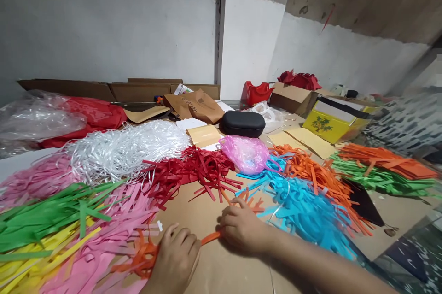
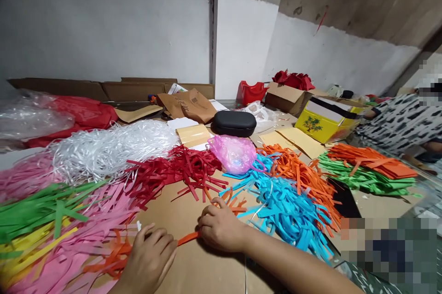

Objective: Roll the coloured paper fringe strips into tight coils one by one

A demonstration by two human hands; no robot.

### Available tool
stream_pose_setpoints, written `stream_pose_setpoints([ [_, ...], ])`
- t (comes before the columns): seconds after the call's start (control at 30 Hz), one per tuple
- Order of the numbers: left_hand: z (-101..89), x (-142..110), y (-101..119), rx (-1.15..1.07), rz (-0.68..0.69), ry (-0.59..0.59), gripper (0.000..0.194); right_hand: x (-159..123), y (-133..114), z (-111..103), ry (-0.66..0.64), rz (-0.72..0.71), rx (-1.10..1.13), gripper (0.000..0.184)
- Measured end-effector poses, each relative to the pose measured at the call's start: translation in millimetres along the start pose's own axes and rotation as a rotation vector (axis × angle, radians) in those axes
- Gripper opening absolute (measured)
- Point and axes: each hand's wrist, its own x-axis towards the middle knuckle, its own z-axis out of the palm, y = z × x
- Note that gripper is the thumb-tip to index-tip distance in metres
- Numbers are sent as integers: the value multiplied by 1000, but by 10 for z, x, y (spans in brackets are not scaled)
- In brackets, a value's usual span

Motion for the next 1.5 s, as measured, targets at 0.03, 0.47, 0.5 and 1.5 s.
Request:
stream_pose_setpoints([
  [0.03,5,4,5,11,3,11,30,26,-35,-3,7,47,6,9],
  [0.47,-33,-367,-85,-24,-38,-35,40,-150,-98,161,11,-34,-120,17],
  [0.5,-52,-385,-118,-76,-78,-37,38,-184,-68,136,-18,15,-44,16],
  [1.5,97,-1,108,-39,75,-33,26,45,-68,148,-41,-119,-142,20],
])
